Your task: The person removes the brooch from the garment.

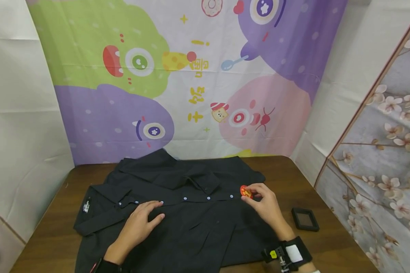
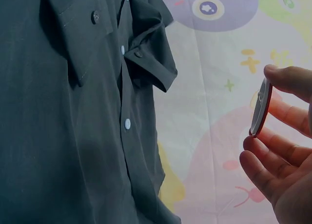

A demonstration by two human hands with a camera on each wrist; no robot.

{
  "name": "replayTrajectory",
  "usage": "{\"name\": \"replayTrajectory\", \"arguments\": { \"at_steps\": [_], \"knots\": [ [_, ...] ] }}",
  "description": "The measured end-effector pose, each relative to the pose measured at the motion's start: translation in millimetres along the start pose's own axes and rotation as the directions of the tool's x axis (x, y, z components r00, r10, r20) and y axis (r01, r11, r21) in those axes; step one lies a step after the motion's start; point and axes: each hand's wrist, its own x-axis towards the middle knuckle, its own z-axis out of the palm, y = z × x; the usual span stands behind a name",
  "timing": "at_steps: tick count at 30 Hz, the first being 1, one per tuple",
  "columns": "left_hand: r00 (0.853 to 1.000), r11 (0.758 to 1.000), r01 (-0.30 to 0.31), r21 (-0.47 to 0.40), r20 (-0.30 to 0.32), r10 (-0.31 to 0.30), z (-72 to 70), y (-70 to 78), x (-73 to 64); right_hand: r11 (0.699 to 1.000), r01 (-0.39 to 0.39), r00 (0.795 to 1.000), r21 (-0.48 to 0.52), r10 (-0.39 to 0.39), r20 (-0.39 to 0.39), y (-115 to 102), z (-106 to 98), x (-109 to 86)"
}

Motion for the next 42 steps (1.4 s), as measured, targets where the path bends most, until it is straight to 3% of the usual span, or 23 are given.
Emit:
{"name": "replayTrajectory", "arguments": {
  "at_steps": [17, 29, 42],
  "knots": [
    [1.000, 1.000, 0.000, 0.015, -0.026, 0.000, 2.5, -5.2, -2.9, 0.999, -0.025, 1.000, -0.030, 0.025, 0.000, 11, -6, -6.9],
    [1.000, 0.999, 0.027, 0.022, 0.007, -0.028, 1.7, -6.9, -0.7, 0.997, -0.065, 0.998, -0.029, 0.064, -0.026, 17, -12, -9.4],
    [1.000, 0.999, -0.005, 0.042, 0.010, 0.005, 1.4, -6.2, -1.7, 0.996, -0.025, 1.000, -0.088, 0.027, 0.017, 17, -23, -2.9]
  ]
}}
